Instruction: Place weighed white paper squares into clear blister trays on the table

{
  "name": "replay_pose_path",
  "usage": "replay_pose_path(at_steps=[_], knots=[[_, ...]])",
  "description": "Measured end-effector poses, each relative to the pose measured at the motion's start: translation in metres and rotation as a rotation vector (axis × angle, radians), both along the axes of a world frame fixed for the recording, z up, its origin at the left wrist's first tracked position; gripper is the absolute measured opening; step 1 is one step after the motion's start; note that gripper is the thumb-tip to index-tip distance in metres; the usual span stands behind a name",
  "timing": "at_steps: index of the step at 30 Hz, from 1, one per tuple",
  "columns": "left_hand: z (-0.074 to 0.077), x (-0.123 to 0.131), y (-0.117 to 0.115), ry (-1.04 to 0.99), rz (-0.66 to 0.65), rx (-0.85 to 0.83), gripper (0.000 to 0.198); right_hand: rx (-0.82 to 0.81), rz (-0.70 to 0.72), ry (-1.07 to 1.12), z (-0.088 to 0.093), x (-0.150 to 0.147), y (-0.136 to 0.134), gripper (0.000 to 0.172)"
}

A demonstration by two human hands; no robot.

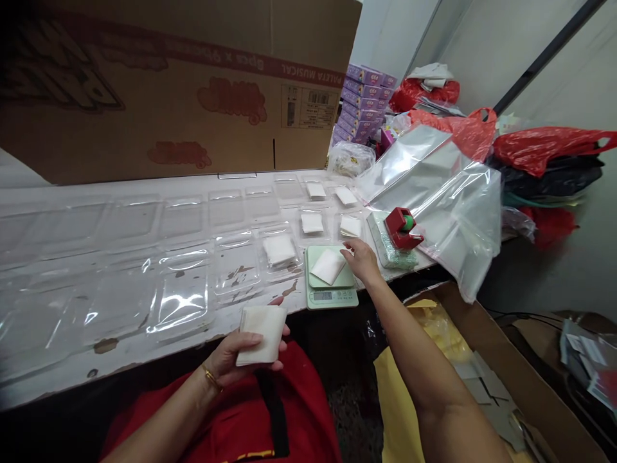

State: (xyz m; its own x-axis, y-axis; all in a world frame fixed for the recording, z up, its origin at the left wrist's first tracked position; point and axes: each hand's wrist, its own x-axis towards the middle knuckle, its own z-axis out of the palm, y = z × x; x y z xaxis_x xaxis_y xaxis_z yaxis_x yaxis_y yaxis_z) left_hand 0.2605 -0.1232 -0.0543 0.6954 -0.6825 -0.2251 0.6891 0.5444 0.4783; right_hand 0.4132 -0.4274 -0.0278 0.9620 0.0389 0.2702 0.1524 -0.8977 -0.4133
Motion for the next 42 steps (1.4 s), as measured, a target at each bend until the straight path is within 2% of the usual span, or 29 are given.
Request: replay_pose_path(at_steps=[11, 20, 23, 27, 31, 34, 37, 39, 42], knots=[[0.001, -0.003, 0.002, -0.005, 0.020, -0.011, 0.071, -0.143, -0.006, 0.260, 0.006, 0.007, 0.015, 0.043], [0.001, -0.004, 0.004, -0.008, 0.022, -0.015, 0.072, -0.164, -0.057, 0.457, 0.010, 0.010, 0.018, 0.059], [0.001, -0.004, 0.003, -0.007, 0.021, -0.021, 0.072, -0.154, -0.060, 0.511, 0.009, 0.018, 0.018, 0.055], [0.001, -0.004, 0.003, -0.018, 0.031, -0.054, 0.073, -0.144, -0.026, 0.557, 0.008, 0.026, 0.019, 0.035], [0.000, -0.005, 0.008, -0.025, 0.056, -0.069, 0.075, -0.128, 0.027, 0.490, 0.005, 0.015, 0.023, 0.020], [-0.002, -0.007, 0.015, -0.025, 0.076, -0.088, 0.076, -0.011, 0.130, 0.409, 0.008, 0.000, 0.028, 0.014], [-0.003, -0.011, 0.023, -0.025, 0.100, -0.095, 0.076, 0.239, 0.355, 0.410, 0.024, -0.008, 0.050, 0.012], [-0.004, -0.013, 0.027, -0.028, 0.119, -0.094, 0.077, 0.306, 0.499, 0.448, 0.040, -0.005, 0.079, 0.011], [-0.005, -0.017, 0.032, -0.031, 0.147, -0.099, 0.077, 0.216, 0.669, 0.447, 0.056, 0.011, 0.140, 0.014]])
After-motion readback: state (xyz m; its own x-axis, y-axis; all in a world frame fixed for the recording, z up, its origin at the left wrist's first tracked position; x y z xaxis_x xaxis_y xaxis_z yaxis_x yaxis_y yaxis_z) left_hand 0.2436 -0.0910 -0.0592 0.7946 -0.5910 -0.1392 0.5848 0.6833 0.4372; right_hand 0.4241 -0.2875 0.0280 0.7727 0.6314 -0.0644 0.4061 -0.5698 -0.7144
